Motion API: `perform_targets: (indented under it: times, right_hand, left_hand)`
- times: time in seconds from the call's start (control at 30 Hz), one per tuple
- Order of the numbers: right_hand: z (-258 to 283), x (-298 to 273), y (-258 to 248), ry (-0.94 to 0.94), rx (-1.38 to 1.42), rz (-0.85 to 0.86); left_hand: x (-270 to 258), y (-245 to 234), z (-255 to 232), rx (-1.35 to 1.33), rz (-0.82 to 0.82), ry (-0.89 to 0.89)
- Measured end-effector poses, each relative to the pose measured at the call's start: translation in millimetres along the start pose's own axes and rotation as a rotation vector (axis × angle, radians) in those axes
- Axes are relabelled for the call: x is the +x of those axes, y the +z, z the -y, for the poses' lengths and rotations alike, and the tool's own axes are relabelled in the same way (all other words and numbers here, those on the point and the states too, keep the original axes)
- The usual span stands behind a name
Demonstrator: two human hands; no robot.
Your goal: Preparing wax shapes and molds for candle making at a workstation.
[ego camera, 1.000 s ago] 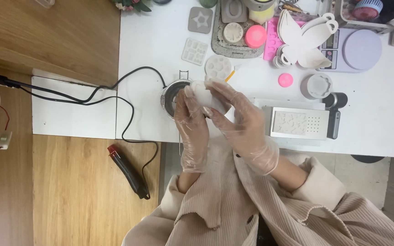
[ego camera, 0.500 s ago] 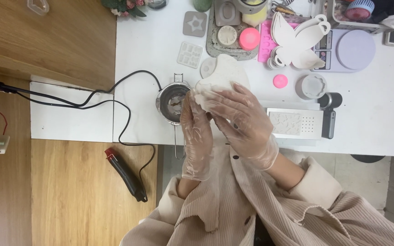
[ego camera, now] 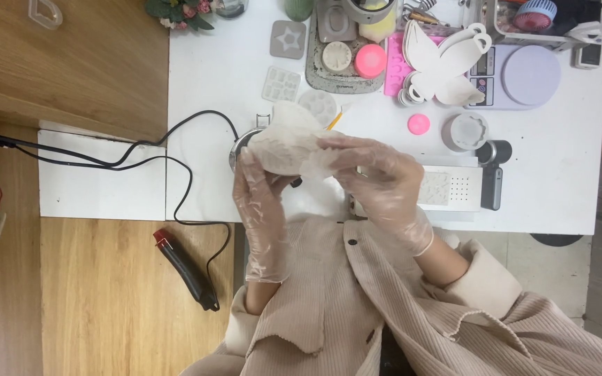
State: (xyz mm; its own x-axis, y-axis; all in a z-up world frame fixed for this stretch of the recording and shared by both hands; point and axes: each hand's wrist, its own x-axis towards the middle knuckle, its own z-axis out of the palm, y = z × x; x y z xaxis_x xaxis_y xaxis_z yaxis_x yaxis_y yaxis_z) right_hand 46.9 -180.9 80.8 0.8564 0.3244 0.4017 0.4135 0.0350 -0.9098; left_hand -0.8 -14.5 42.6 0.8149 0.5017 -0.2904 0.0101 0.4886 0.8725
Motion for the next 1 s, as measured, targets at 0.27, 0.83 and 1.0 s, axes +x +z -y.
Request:
perform_targets:
  times: [0.27, 0.83, 1.0]
  right_hand:
    - [-4, 19, 11, 0.798, 0.455, 0.145]
    - [-19, 10, -23, 1.017, 0.703, 0.039]
    - [-29, 1, -31, 1.075, 0.666, 0.004]
  left_hand:
    - [-20, -15, 4, -0.020, -0.085, 0.016]
    - [-31, 0, 34, 0.063, -0.021, -0.041]
    - [-27, -17, 47, 0.159, -0.022, 0.087]
